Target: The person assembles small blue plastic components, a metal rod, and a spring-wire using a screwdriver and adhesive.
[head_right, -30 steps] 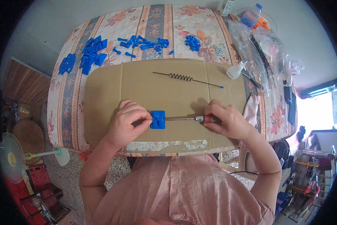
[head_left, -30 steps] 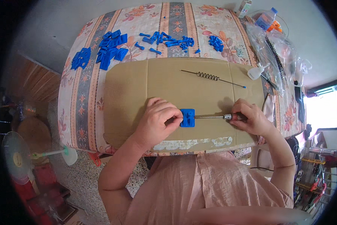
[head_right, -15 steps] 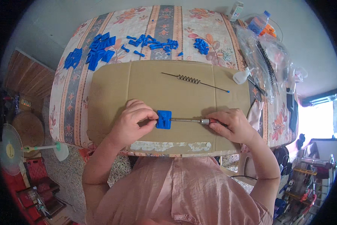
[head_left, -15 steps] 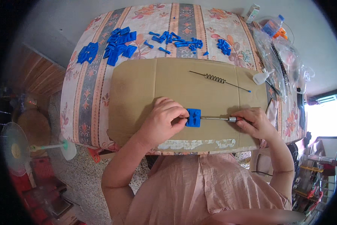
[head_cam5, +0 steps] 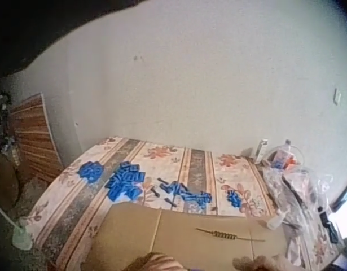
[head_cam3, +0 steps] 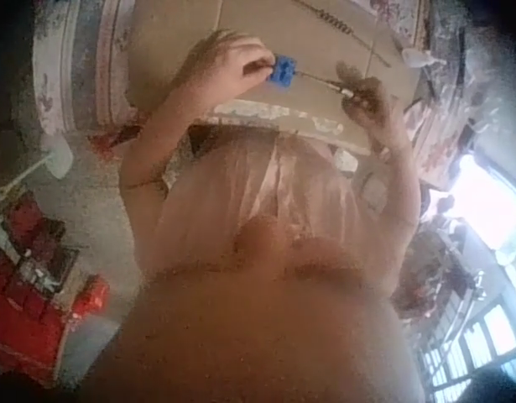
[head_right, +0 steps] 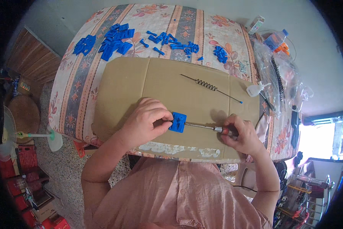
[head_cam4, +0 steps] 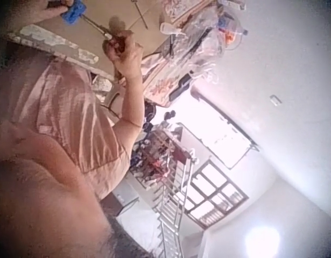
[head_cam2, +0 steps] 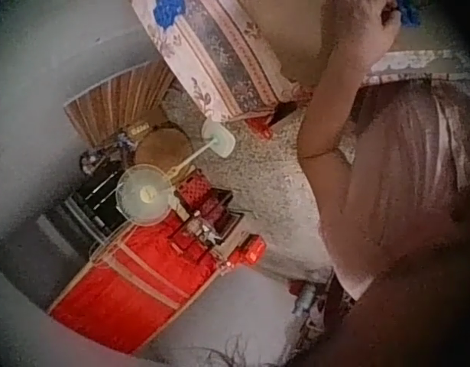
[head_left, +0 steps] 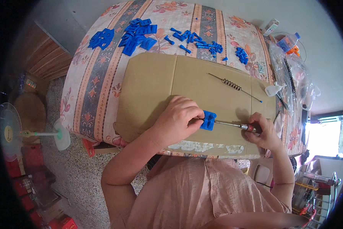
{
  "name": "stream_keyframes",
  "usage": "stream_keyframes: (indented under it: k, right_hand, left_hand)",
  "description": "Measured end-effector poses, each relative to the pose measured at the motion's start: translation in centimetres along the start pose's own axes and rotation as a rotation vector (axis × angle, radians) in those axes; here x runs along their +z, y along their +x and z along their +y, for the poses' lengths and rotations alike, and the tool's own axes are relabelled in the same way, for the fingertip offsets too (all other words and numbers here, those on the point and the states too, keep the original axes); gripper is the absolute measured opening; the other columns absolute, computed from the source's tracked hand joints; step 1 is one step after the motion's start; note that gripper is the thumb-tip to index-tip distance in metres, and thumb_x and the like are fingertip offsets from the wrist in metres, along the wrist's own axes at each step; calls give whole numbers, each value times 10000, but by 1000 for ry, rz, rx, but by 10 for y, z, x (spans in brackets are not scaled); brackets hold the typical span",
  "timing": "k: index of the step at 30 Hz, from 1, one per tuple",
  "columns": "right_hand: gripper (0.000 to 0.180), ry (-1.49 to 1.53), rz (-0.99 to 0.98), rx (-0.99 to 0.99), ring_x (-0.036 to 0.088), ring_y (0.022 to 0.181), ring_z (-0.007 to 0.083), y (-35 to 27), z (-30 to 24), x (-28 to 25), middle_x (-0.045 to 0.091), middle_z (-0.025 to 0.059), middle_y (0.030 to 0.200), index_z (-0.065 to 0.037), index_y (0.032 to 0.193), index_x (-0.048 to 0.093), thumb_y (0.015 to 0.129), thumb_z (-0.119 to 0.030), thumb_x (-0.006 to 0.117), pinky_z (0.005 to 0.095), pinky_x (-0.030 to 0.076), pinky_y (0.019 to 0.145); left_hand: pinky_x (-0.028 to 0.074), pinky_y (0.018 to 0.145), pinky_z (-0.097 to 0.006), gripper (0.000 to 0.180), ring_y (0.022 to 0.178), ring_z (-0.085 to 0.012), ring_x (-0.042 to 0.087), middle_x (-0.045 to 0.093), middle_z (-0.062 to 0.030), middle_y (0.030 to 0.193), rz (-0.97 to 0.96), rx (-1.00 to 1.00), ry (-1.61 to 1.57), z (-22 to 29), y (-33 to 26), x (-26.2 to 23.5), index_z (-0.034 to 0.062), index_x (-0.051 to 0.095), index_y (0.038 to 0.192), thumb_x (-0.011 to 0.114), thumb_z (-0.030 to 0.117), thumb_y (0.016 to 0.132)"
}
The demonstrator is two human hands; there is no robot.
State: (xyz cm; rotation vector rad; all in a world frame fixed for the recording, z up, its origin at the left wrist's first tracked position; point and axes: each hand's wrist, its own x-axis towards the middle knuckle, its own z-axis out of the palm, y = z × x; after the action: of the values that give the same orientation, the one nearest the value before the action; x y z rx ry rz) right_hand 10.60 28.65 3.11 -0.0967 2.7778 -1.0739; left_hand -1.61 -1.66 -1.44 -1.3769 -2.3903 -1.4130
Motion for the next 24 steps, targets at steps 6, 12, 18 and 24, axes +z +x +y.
stream_keyframes:
  k: [6, 12, 18, 24]
  right_hand:
    - [284, -97, 72, -281, 650, 718, 252, 1, 8, 2, 618, 94, 909, -46, 1016, 623, 768, -78, 757, 339, 519, 613]
    - [302, -214, 189, -317, 669, 714, 250, -7, 6, 11, 632, 103, 910, -43, 1056, 663, 779, -115, 759, 353, 535, 613]
    - [371, -241, 225, -336, 672, 708, 251, -19, 6, 26, 620, 120, 896, -14, 1097, 603, 776, -118, 757, 354, 541, 589]
    - [413, -374, 198, -465, 638, 667, 273, -29, -6, 35, 601, 118, 909, 13, 1125, 579, 758, -103, 730, 370, 542, 582]
  left_hand:
    - [439, 871, -407, 118, 820, -257, 609, 622, -44, 788, -15, 10, 26, 1, 1, 1, 72, 629, 794, 735, 51, 749]
    - [431, 896, -418, 135, 849, -270, 601, 623, -60, 812, 8, -6, 60, 13, -5, 3, 60, 654, 850, 744, 82, 752]
    - [413, 922, -460, 347, 876, -305, 586, 614, -87, 910, 49, -62, 260, 43, -14, 11, 34, 663, 1005, 801, 173, 718]
    - [430, 858, -459, 400, 880, -308, 582, 609, -101, 926, 202, -103, 405, 45, -16, 31, 27, 659, 1044, 813, 143, 694]
